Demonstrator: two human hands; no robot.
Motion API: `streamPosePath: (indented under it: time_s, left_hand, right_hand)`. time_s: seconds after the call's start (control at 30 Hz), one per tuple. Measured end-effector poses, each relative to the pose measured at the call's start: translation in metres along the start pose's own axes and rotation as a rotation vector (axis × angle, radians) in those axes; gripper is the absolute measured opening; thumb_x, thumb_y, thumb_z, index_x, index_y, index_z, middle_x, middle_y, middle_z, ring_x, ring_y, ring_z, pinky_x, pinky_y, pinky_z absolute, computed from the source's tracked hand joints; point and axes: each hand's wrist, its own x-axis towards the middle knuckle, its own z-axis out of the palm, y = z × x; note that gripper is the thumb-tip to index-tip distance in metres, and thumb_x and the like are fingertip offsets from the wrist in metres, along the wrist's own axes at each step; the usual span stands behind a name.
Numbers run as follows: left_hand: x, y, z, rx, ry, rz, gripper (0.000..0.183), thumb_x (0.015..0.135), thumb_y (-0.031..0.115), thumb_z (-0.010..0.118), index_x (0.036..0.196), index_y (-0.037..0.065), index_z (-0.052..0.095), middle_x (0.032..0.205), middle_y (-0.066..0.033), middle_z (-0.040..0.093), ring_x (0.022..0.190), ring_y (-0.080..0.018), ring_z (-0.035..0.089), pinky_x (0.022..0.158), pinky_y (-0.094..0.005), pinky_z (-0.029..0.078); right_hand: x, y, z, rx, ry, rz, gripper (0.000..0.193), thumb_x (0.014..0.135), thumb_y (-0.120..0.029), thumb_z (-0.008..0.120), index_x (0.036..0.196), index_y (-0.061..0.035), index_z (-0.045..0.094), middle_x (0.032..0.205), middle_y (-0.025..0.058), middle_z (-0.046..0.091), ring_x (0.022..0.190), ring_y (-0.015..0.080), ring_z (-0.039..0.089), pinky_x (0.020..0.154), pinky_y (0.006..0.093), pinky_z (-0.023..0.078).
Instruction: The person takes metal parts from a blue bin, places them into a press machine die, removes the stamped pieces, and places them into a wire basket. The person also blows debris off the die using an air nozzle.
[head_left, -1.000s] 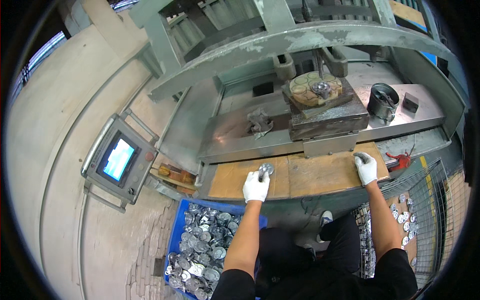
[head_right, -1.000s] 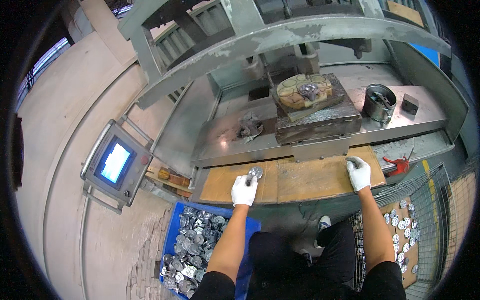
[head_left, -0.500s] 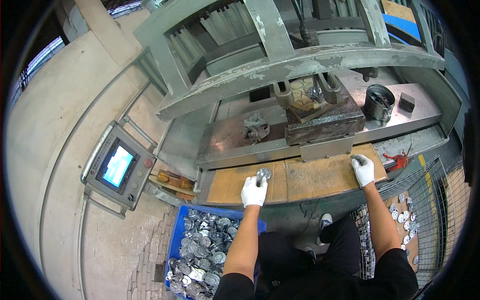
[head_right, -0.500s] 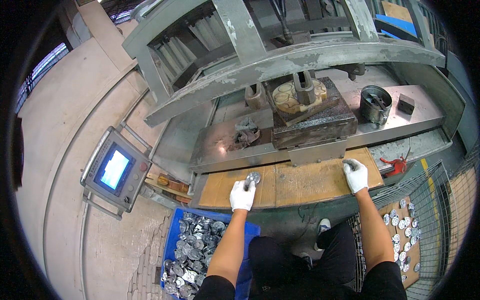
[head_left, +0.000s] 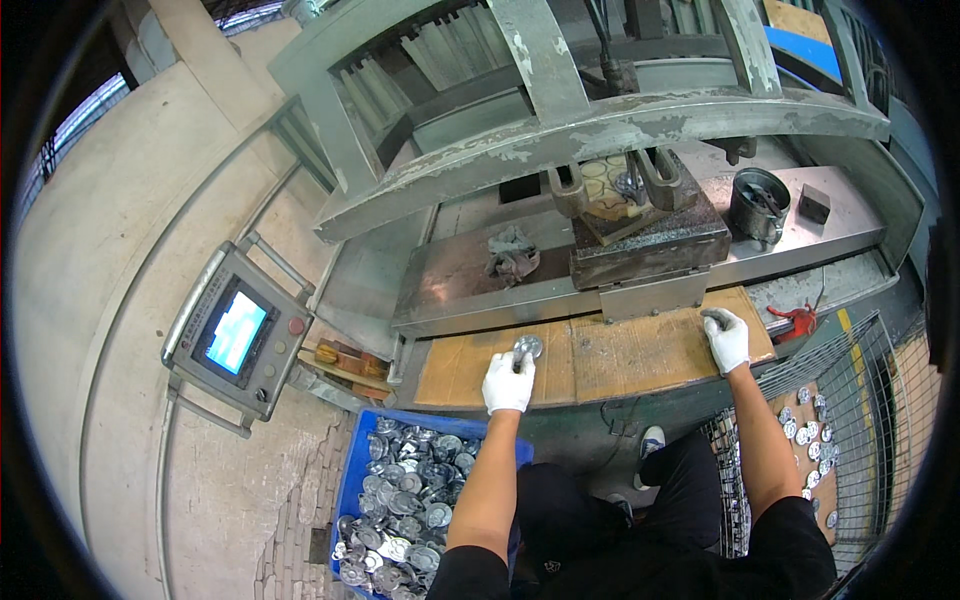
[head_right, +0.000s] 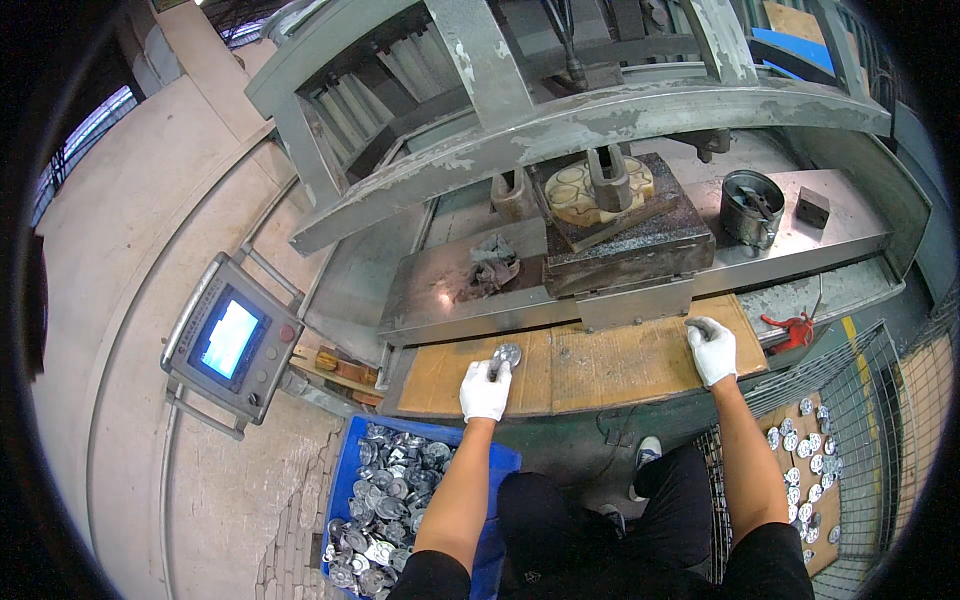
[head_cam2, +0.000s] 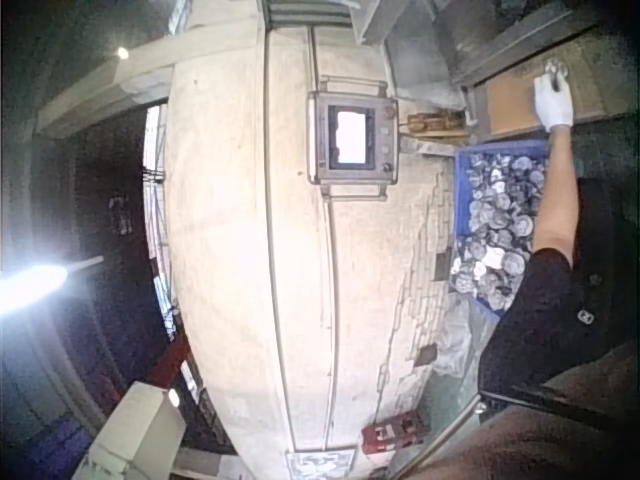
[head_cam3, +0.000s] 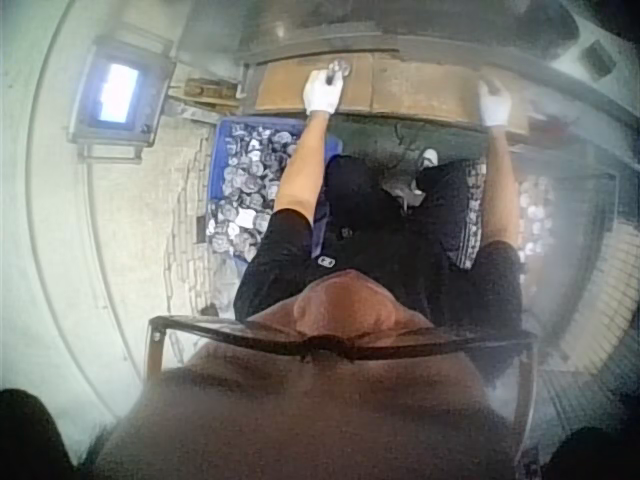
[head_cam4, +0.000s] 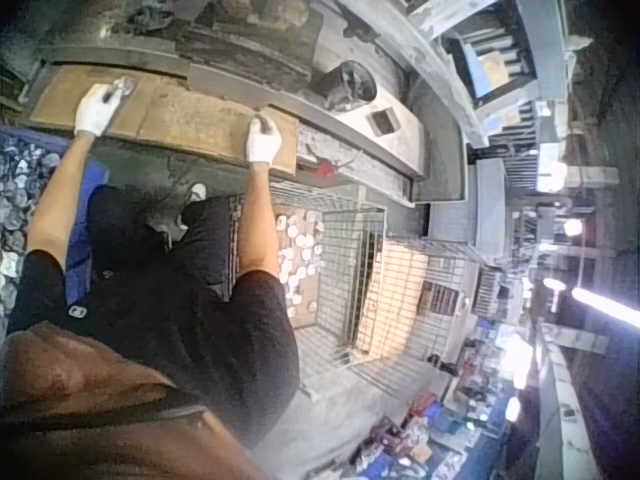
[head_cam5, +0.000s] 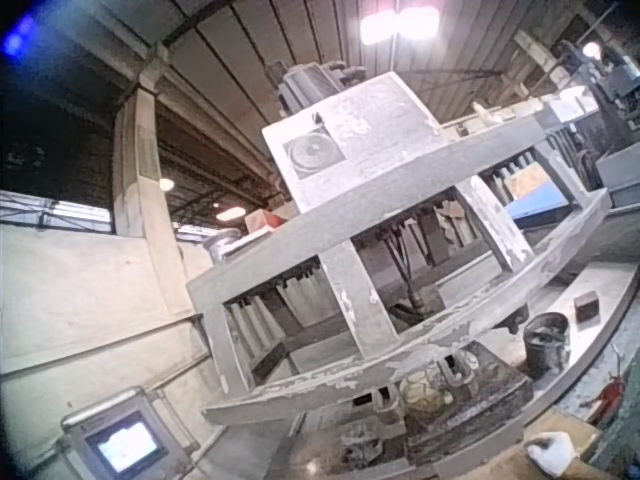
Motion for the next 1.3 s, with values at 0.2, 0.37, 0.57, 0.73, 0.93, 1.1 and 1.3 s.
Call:
streamPosePath:
  time_s: [0.2,0.37,0.57,0.73,0.93,1.1,1.3]
  left_hand:
    - [-0.0004,0.0013,0.0003,0.005,0.013,0.014,0.027,0.084,0.031,0.068,0.084,0.004,0.068,0.084,-0.0148,0.064,0.078,-0.0331,0.064,0.072,-0.0424,0.052]
    - [-0.0008,0.0016,-0.0002,-0.011,0.016,0.001,0.026,0.084,0.031,0.068,0.083,0.006,0.067,0.083,-0.0142,0.064,0.077,-0.0334,0.064,0.072,-0.0427,0.051]
    - [-0.0006,-0.0001,0.0002,0.002,0.012,-0.005,0.025,0.084,0.031,0.069,0.084,0.006,0.067,0.084,-0.0139,0.064,0.078,-0.0332,0.064,0.072,-0.0425,0.052]
    - [-0.0006,0.0009,-0.0003,0.008,0.0,-0.009,0.025,0.084,0.031,0.069,0.085,0.006,0.068,0.084,-0.0136,0.064,0.079,-0.0326,0.064,0.072,-0.0421,0.052]
    - [-0.0009,0.0009,0.0002,0.006,0.007,-0.01,0.025,0.084,0.032,0.069,0.086,0.006,0.068,0.084,-0.013,0.064,0.078,-0.032,0.064,0.072,-0.0415,0.052]
    - [0.0,-0.0002,0.0004,-0.001,0.0,-0.002,0.026,0.084,0.032,0.069,0.086,0.006,0.068,0.084,-0.0129,0.064,0.078,-0.0318,0.064,0.073,-0.0413,0.052]
    - [-0.0002,0.0007,-0.001,0.004,-0.018,-0.023,0.026,0.084,0.032,0.069,0.086,0.006,0.068,0.085,-0.0134,0.065,0.078,-0.0319,0.064,0.073,-0.0414,0.052]
  right_hand:
    - [0.0008,0.0053,-0.0001,0.043,0.004,-0.01,0.019,0.086,-0.004,0.061,0.101,0.0034,0.07,0.091,0.0073,0.072,0.083,0.0114,0.065,0.078,0.0254,0.051]
    - [0.0005,0.0041,0.0002,0.025,0.003,-0.017,0.017,0.086,-0.003,0.062,0.1,0.0033,0.07,0.091,0.0077,0.072,0.084,0.0121,0.066,0.079,0.0259,0.051]
    - [0.0003,0.0035,0.0006,0.023,0.006,-0.021,0.017,0.086,-0.003,0.061,0.099,0.0034,0.07,0.09,0.0075,0.072,0.082,0.0116,0.065,0.078,0.0257,0.051]
    - [0.0003,0.0043,0.0009,0.02,0.016,-0.024,0.017,0.086,-0.003,0.061,0.099,0.0035,0.07,0.09,0.0071,0.072,0.082,0.0113,0.065,0.077,0.0255,0.051]
    - [0.0006,0.0043,0.0011,0.046,0.012,-0.02,0.017,0.086,-0.003,0.061,0.099,0.0034,0.07,0.09,0.0064,0.072,0.081,0.0109,0.065,0.077,0.025,0.051]
    - [0.0016,0.0067,0.0013,0.05,0.006,-0.002,0.017,0.086,-0.003,0.061,0.099,0.0032,0.07,0.091,0.0068,0.072,0.083,0.0112,0.066,0.078,0.025,0.051]
    - [-0.0002,-0.0006,0.0,0.021,-0.003,-0.011,0.017,0.086,-0.003,0.061,0.1,0.0037,0.069,0.092,0.0078,0.072,0.085,0.0124,0.067,0.08,0.0253,0.051]
